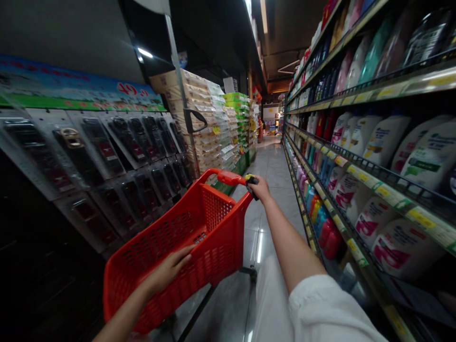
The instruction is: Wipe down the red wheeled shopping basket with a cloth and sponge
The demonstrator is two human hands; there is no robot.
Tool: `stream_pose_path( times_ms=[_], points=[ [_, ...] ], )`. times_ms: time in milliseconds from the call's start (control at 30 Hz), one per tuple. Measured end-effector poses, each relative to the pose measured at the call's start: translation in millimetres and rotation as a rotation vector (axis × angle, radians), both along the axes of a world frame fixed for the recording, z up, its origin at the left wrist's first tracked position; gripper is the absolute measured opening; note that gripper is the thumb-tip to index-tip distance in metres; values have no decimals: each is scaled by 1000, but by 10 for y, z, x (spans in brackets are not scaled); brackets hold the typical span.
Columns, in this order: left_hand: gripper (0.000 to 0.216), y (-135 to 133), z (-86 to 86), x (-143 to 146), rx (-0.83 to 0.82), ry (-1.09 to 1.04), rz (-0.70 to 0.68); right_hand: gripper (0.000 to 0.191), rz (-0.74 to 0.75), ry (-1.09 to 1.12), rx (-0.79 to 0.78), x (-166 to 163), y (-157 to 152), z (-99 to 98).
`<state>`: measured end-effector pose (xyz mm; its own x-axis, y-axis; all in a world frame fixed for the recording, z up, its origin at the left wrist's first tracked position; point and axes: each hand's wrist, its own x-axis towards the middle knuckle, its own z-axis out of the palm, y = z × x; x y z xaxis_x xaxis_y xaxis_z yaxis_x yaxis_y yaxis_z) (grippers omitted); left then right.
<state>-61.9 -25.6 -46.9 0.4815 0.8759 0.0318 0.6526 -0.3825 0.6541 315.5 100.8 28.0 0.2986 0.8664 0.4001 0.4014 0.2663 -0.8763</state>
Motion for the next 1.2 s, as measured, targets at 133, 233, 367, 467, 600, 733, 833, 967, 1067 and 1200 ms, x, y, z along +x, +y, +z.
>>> stream_pose_path(
  times_ms=[133, 233, 367, 467, 600, 733, 833, 967, 1067, 1200],
  points=[
    [44, -8, 113, 133, 0, -31, -50, 43, -289, -6, 224, -448, -158, -305],
    [39, 27, 145, 240, 29, -4, -54, 44, -374, 24, 297, -896, -321, -598],
    [37, 60, 100, 316, 100, 94, 25, 48, -270, -21, 385, -1361, -556, -1023],
    [43, 53, 72, 305, 104, 143, 48, 51, -198, -41, 410, -1335, -523, -1107],
    [47, 53, 78, 278, 73, 132, 31, 52, -314, 135, 280, -838, -98, -751],
    [49, 75, 86, 300, 60, 82, 55, 59, -227, 172, 175, -551, 225, -490],
    [50, 81, 88, 323, 54, 73, 58, 57, -225, 151, 249, -746, 120, -768],
    [50, 70, 100, 328, 53, 77, 53, 52, -302, 269, 241, -1123, -156, -1431],
    [50, 69, 112, 323, 31, 45, 48, 52, -286, 325, 180, -1141, -157, -1540],
    [53, 88, 124, 321, -14, -2, 35, 58, -318, 184, 193, -840, 59, -1030]
  ],
)
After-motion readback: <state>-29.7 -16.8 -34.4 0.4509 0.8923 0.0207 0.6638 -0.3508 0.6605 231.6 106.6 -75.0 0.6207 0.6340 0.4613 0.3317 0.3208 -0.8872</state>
